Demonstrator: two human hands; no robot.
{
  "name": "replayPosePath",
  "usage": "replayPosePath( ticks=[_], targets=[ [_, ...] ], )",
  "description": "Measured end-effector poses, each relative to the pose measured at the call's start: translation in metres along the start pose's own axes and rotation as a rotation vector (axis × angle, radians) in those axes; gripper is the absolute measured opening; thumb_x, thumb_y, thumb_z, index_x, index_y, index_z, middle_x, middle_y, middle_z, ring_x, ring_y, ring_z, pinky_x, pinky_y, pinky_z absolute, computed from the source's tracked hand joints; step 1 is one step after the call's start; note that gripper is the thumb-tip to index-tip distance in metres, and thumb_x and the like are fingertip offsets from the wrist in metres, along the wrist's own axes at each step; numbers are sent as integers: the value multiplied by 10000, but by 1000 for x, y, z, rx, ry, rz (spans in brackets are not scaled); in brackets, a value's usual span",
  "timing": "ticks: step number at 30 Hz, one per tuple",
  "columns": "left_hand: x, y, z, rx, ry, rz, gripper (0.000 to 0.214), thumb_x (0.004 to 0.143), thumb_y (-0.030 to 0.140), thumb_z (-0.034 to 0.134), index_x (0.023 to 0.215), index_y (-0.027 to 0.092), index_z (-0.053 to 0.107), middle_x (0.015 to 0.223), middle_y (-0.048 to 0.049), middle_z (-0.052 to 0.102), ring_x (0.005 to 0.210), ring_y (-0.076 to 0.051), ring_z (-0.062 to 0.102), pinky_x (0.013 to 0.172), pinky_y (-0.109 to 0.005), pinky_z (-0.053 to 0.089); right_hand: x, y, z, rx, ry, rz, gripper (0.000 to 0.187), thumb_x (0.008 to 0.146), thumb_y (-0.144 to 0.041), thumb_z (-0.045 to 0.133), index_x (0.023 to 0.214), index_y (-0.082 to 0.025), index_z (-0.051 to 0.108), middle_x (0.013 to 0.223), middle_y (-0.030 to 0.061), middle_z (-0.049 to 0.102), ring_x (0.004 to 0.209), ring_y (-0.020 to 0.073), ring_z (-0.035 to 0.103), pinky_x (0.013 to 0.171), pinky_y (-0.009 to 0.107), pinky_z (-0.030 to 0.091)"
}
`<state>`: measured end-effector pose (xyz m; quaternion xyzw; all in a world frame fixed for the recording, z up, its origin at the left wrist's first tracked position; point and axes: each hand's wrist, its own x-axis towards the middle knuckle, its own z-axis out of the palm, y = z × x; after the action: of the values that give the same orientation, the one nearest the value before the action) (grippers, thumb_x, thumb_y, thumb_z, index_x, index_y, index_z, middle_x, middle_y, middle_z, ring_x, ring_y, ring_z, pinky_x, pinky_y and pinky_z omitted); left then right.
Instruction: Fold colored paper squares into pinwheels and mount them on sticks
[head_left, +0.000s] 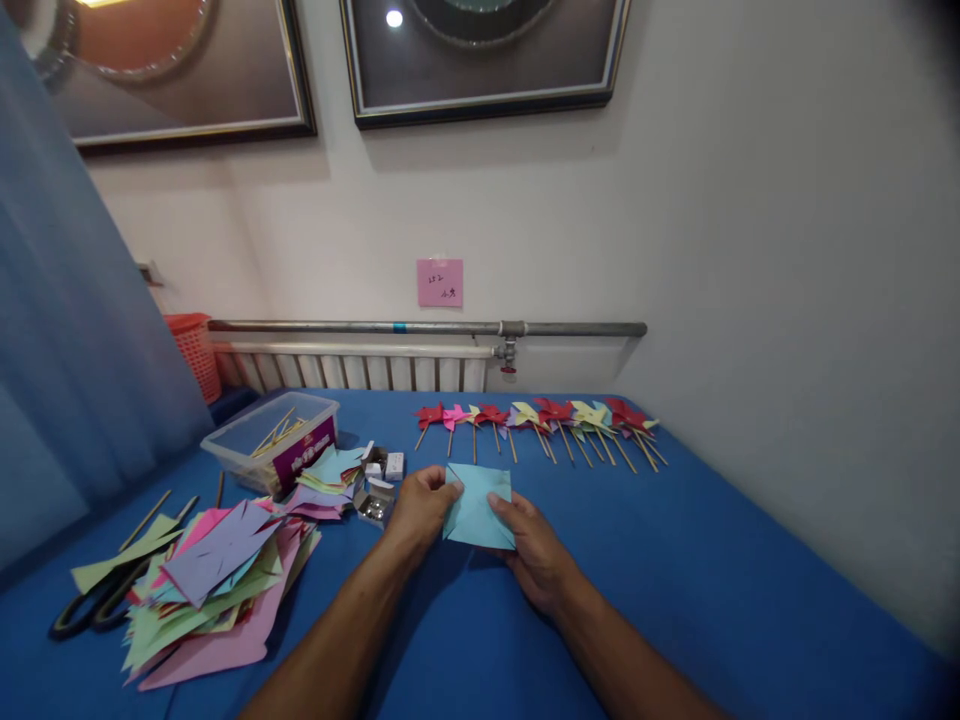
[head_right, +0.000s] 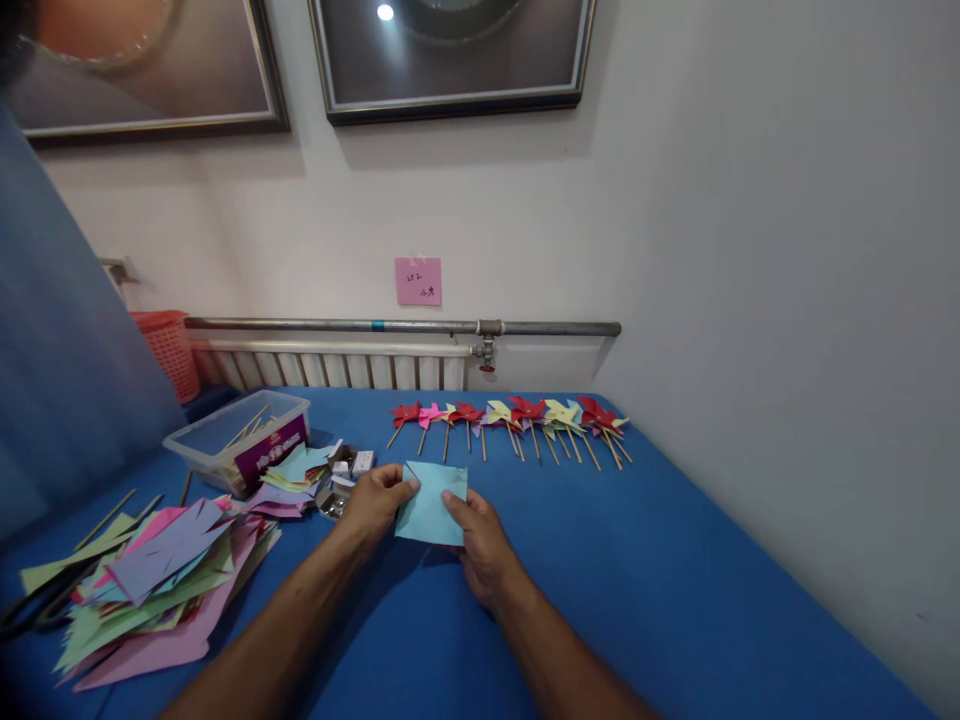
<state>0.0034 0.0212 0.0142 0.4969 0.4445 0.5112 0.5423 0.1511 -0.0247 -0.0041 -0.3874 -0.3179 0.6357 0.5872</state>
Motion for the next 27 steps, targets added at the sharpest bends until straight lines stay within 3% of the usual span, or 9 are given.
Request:
replayPosePath(
  ticks=[8,13,19,24,27],
  targets=[
    [4,-6,-2,102,21,78,289,590,406,777,692,160,664,584,-2,616,500,-117,488,487,-233,354,3,4,-2,-14,18,-18,411,657,-357,890,972,-144,736,734,41,748,595,156,652,562,254,526],
    [2,-3,-1,141,117,150,248,604,371,774,636,176,624,534,42,528,492,-91,417,492,-216,299,4,4,-1,-1,58,-40,433,623,-382,893,948,-148,730,738,44,754,576,155,639,556,264,522],
    [-2,-1,0,188,109,219,192,694,337,725,650,181,622,562,41,528,527,-103,435,510,-224,306,3,6,-2,-24,53,-5,414,651,-427,865,928,-156,720,750,43,748,654,177,667,605,285,531],
    [-9,0,1,435,83,409,76,793,209,627,737,184,671,697,22,613,655,-123,541,616,-231,384,4,8,-1,-10,75,-9,435,613,-423,892,913,-161,718,738,28,737,645,172,654,607,292,529],
    [-11,0,1,614,28,570,128,807,113,587,765,183,687,750,11,638,716,-126,577,686,-241,411,5,8,-1,2,69,-9,439,595,-435,902,894,-169,720,720,18,727,638,168,642,603,294,525]
  ],
)
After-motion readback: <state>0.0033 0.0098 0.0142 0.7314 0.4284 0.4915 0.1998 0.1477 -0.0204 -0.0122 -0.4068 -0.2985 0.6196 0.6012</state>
